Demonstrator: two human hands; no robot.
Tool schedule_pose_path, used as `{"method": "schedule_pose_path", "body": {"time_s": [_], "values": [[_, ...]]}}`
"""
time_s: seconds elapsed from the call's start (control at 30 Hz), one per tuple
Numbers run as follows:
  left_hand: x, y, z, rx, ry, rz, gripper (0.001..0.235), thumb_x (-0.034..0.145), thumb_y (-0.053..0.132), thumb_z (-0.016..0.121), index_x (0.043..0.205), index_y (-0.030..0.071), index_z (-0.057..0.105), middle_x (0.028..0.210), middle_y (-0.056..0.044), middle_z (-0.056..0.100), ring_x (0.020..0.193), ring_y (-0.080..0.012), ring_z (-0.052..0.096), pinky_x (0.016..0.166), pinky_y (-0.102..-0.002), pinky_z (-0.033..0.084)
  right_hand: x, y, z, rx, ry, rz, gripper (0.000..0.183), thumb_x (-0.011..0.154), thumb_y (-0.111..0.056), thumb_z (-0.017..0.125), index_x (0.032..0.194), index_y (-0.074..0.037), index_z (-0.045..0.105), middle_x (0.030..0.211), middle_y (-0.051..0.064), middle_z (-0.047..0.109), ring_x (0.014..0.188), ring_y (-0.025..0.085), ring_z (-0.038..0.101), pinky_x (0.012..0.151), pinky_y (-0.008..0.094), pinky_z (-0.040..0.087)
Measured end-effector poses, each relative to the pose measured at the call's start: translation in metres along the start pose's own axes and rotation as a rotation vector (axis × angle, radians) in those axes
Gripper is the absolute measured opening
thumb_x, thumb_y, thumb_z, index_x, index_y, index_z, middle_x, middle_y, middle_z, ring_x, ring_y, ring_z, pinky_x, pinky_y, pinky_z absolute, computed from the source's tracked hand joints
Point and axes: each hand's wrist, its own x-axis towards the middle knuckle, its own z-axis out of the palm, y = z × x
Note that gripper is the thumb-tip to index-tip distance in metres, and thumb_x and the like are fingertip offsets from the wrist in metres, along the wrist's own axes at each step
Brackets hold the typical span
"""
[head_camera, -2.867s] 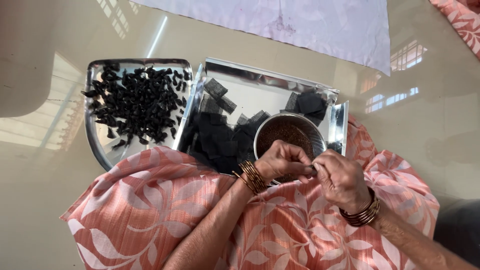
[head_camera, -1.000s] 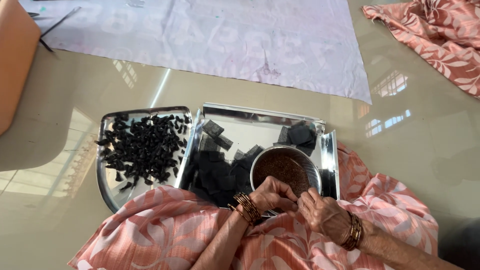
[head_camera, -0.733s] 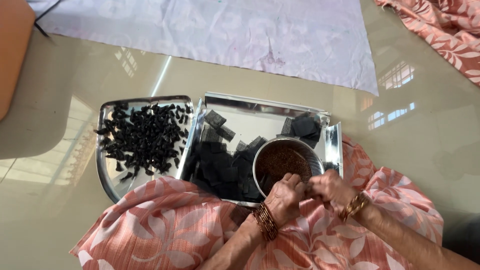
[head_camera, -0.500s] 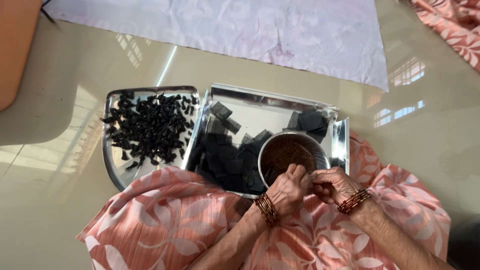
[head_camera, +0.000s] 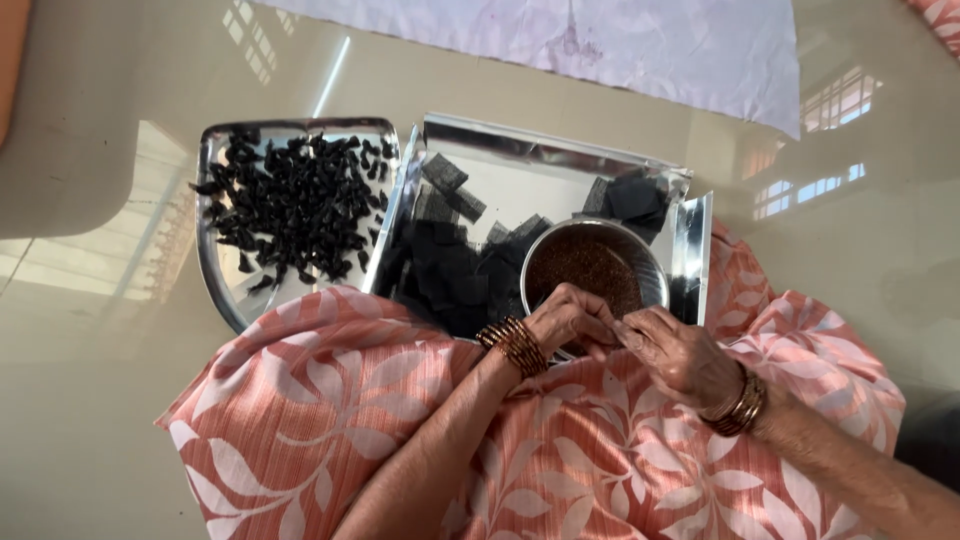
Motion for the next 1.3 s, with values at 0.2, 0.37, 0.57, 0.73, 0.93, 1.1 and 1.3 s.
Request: {"method": "schedule_pose_path", "body": {"time_s": [0.2, 0.37, 0.57, 0.73, 0.93, 1.1, 1.3], "values": [[0.006, -0.011, -0.006, -0.145, -0.108, -0.051, 0.015, 0.083, -0.003, 0.076, 0.098, -0.005, 0.078, 0.085, -0.01, 0.078, 0.072, -0.0143, 0.074, 0.067, -0.025, 0.063, -0.019, 0.016, 0.019, -0.168, -0.093, -0.136, 0.041, 0.074, 0.006, 0.07, 0.114, 0.013, 0.062, 0.104, 0.02, 0.067, 0.093, 0.032, 0.065, 0.056, 0.033, 0.058], [0.003, 0.002, 0.011, 0.263, -0.036, 0.087, 0.012, 0.081, 0.002, 0.08, 0.091, -0.004, 0.078, 0.079, -0.01, 0.077, 0.067, -0.0174, 0.073, 0.062, -0.032, 0.061, -0.018, 0.025, 0.04, -0.01, -0.206, 0.191, 0.027, 0.075, -0.011, 0.073, 0.096, 0.005, 0.068, 0.086, 0.014, 0.066, 0.077, 0.027, 0.064, 0.055, 0.036, 0.054], [-0.007, -0.005, 0.036, 1.08, 0.312, 0.608, 0.019, 0.071, -0.004, 0.072, 0.09, -0.002, 0.072, 0.086, -0.014, 0.068, 0.081, -0.0296, 0.068, 0.071, -0.04, 0.06, 0.003, 0.045, 0.04, 0.855, -0.265, 0.975, 0.022, 0.092, -0.023, 0.07, 0.09, -0.001, 0.075, 0.07, 0.003, 0.07, 0.057, 0.015, 0.062, 0.051, 0.031, 0.052], [0.005, -0.008, 0.021, 1.255, 0.37, 0.618, 0.037, 0.059, 0.001, 0.071, 0.095, -0.004, 0.066, 0.089, -0.018, 0.063, 0.087, -0.0342, 0.064, 0.074, -0.043, 0.058, 0.002, 0.05, 0.057, 1.372, -0.149, 1.198, 0.022, 0.093, -0.022, 0.077, 0.092, 0.0, 0.075, 0.072, 0.003, 0.067, 0.06, 0.011, 0.059, 0.054, 0.027, 0.051], [0.013, -0.017, -0.008, 0.883, 0.398, 0.423, 0.007, 0.077, -0.001, 0.065, 0.079, 0.0, 0.071, 0.072, -0.016, 0.069, 0.066, -0.0317, 0.069, 0.062, -0.043, 0.057, 0.015, 0.022, 0.07, 0.837, 0.064, 0.848, 0.017, 0.095, -0.017, 0.07, 0.102, -0.002, 0.074, 0.084, 0.0, 0.074, 0.075, 0.012, 0.071, 0.069, 0.027, 0.061], [0.02, -0.009, -0.025, 0.332, 0.224, 0.059, 0.008, 0.086, 0.004, 0.066, 0.082, 0.0, 0.072, 0.074, -0.012, 0.075, 0.059, -0.0144, 0.075, 0.05, -0.025, 0.06, 0.011, 0.013, 0.065, 0.263, 0.239, 0.323, 0.035, 0.092, -0.002, 0.067, 0.126, 0.002, 0.065, 0.108, 0.014, 0.067, 0.09, 0.024, 0.07, 0.07, 0.031, 0.061], [0.02, -0.013, -0.038, 0.074, 0.145, -0.136, 0.008, 0.088, 0.0, 0.072, 0.086, -0.006, 0.075, 0.075, -0.016, 0.076, 0.058, -0.0159, 0.073, 0.053, -0.025, 0.06, 0.015, 0.006, 0.048, 0.072, 0.176, 0.132, 0.05, 0.081, 0.003, 0.067, 0.13, 0.01, 0.063, 0.107, 0.016, 0.064, 0.093, 0.031, 0.064, 0.067, 0.038, 0.059]]}}
